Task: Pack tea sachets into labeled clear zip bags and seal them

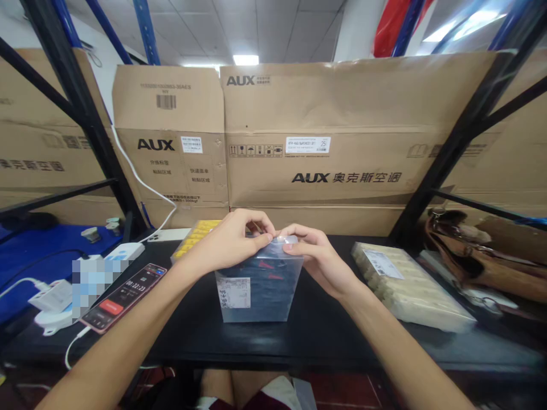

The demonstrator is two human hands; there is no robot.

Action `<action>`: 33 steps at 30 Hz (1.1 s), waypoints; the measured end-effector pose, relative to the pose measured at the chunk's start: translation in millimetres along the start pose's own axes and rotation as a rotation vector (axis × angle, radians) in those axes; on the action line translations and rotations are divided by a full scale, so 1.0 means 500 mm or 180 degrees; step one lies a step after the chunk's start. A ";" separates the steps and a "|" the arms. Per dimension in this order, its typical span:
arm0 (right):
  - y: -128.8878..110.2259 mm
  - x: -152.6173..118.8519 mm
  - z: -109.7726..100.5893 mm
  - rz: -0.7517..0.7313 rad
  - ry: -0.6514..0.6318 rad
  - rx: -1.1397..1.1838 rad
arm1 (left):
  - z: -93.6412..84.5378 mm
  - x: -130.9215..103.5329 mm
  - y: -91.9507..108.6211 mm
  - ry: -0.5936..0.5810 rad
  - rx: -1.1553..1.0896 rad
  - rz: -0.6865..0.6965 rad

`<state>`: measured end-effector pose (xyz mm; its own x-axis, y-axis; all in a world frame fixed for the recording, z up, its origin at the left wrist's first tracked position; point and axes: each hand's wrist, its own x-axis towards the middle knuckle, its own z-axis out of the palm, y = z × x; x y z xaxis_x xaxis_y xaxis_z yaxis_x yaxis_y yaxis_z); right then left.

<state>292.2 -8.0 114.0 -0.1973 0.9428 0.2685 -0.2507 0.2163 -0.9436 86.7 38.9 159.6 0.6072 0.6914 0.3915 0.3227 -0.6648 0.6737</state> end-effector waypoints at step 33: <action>-0.103 0.128 0.090 0.0123 -0.1734 -0.2378 | -0.024 -0.107 -0.066 0.1141 -0.0432 -0.0428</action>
<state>249.9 30.1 188.4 -0.6587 0.7444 0.1096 0.4042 0.4730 -0.7829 34.9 27.5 124.0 0.2667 0.8403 0.4719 0.2687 -0.5351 0.8010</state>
